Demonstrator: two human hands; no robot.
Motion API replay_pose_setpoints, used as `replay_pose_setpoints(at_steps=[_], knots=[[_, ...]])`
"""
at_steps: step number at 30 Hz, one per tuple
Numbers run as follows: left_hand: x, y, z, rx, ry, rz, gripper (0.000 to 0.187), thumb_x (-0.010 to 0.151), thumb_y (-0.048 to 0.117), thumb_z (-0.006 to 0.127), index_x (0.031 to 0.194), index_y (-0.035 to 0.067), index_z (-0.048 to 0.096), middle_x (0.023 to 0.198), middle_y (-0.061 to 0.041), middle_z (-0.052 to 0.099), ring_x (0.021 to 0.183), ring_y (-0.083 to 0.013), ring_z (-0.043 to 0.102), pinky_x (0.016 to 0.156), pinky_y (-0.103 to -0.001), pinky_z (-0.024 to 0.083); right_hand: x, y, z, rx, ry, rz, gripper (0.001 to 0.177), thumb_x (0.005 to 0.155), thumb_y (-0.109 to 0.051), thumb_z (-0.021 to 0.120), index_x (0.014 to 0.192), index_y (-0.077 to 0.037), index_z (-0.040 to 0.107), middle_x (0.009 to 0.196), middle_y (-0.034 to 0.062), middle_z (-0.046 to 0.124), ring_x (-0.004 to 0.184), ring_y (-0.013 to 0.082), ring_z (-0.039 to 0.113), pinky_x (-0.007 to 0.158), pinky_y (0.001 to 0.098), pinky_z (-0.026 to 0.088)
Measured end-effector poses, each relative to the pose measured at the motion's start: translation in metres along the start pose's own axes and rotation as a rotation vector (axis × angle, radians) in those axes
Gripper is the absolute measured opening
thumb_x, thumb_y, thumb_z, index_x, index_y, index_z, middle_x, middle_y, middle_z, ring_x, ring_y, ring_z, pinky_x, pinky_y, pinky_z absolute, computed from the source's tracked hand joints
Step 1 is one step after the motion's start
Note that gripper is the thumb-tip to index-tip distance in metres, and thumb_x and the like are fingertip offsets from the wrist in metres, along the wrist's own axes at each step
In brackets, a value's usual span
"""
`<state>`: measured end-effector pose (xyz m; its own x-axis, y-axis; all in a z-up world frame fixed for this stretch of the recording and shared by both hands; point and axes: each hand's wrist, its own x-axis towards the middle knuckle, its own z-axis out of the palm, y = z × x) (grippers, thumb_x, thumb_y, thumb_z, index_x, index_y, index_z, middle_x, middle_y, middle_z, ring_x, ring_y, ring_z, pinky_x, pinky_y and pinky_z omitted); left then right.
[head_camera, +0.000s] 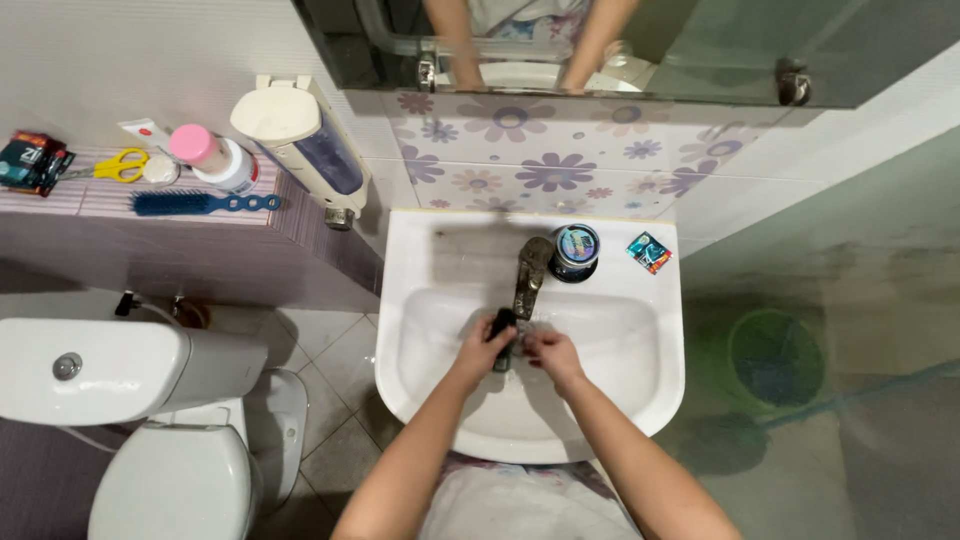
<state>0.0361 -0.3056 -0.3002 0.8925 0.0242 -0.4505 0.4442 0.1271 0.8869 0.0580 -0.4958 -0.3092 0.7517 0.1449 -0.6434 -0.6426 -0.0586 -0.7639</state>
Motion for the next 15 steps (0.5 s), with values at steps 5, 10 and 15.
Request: replay_pose_setpoints(at_steps=[5,10,15], knots=[[-0.060,0.066,-0.030,0.599,0.017,0.181,0.055,0.087,0.028,0.080,0.131,0.004,0.057,0.114,-0.017,0.071,0.104,-0.0339,0.068,0.087,-0.043,0.055,-0.013,0.001,0.031,-0.698,-0.146,-0.217,0.036,0.101,-0.022,0.061,0.125,0.002,0.069,0.095,0.0170,0.079,0.086,0.0291,0.073,0.078,0.0403,0.057],[-0.102,0.147,-0.064,0.661,0.081,0.327,0.054,0.087,0.024,0.081,0.132,0.004,0.059,0.124,-0.018,0.066,0.108,-0.0348,0.069,0.089,-0.040,0.057,-0.079,-0.096,0.103,-0.905,-0.197,-0.537,0.056,0.086,-0.019,0.071,0.135,-0.003,0.050,0.099,0.0243,0.072,0.093,0.0422,0.069,0.081,0.0513,0.054],[-0.125,0.215,-0.105,0.402,0.107,0.555,0.064,0.081,0.014,0.082,0.137,0.001,0.054,0.131,-0.017,0.060,0.115,-0.0293,0.067,0.095,-0.036,0.058,-0.107,-0.163,0.160,-0.791,-0.078,-0.801,0.050,0.084,-0.014,0.075,0.128,-0.004,0.054,0.115,0.0213,0.066,0.096,0.0413,0.068,0.078,0.0472,0.056]])
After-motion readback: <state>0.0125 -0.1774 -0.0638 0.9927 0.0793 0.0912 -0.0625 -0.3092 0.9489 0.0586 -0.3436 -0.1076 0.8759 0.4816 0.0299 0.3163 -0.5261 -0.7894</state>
